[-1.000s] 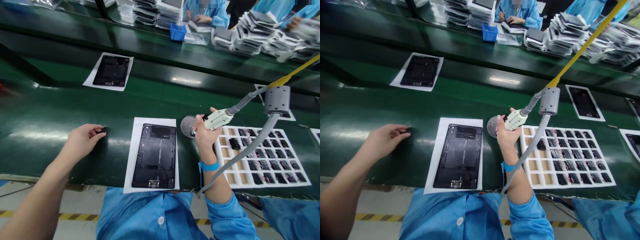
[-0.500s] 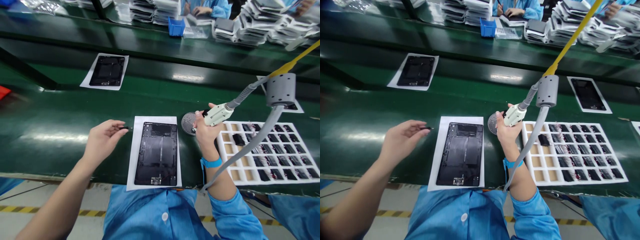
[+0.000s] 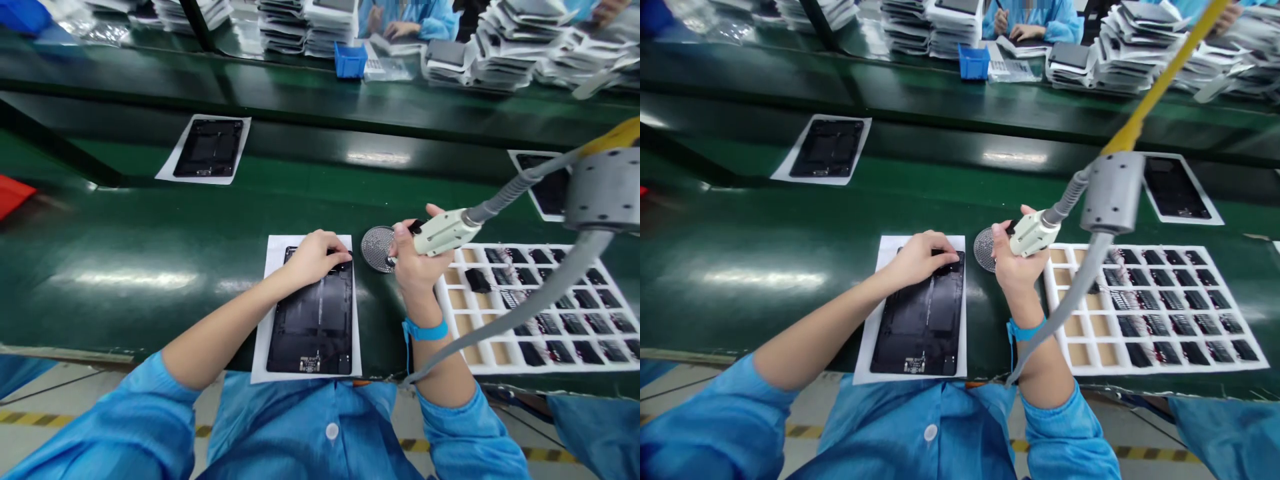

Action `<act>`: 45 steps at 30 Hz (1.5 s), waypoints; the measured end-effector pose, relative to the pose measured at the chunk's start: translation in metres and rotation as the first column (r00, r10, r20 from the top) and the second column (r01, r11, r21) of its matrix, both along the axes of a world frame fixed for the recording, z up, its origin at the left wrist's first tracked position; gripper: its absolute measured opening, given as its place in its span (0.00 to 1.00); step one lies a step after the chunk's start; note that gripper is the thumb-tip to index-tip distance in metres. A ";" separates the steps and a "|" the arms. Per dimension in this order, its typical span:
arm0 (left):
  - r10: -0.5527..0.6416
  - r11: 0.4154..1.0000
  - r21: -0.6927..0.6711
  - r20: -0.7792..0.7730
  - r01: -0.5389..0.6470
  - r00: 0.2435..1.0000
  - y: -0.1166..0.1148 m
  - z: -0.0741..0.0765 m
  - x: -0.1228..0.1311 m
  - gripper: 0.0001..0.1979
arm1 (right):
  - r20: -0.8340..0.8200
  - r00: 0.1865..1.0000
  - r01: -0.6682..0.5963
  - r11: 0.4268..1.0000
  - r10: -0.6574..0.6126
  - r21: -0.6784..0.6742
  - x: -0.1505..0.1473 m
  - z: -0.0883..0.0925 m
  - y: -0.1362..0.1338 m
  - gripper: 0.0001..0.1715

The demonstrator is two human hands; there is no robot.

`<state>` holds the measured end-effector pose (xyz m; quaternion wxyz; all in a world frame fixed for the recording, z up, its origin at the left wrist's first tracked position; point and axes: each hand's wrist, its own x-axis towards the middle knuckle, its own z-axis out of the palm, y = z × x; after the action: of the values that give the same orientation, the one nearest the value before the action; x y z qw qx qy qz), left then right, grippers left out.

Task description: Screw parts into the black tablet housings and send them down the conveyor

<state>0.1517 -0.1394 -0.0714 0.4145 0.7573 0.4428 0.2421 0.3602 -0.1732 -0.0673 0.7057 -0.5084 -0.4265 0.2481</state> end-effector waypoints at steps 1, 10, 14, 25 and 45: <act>0.000 0.999 0.048 -0.040 0.002 0.999 0.004 -0.006 0.007 0.08 | -0.001 1.000 0.007 1.000 -0.007 0.020 0.001 0.001 0.000 0.36; 0.046 0.978 0.208 -0.148 -0.014 0.988 0.011 -0.034 0.017 0.07 | 0.042 0.999 -0.012 1.000 0.012 0.008 0.003 0.002 -0.002 0.37; 0.063 0.970 0.243 -0.140 -0.027 0.988 0.011 -0.037 0.017 0.07 | 0.061 0.998 -0.021 1.000 0.020 0.016 0.002 0.003 -0.006 0.35; 0.002 0.942 0.320 -0.295 0.097 0.956 0.014 -0.037 0.020 0.06 | 0.082 0.996 -0.045 0.999 0.044 0.007 -0.032 0.019 0.006 0.36; -0.013 0.949 0.304 -0.213 0.079 0.977 0.017 -0.040 0.026 0.12 | 0.286 0.957 -0.037 0.997 0.055 -0.066 -0.052 -0.009 0.022 0.29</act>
<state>0.1778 -0.1221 -0.1116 0.2471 0.8445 0.4221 0.2182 0.3079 -0.1515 -0.0766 0.6147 -0.5499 -0.5288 0.2005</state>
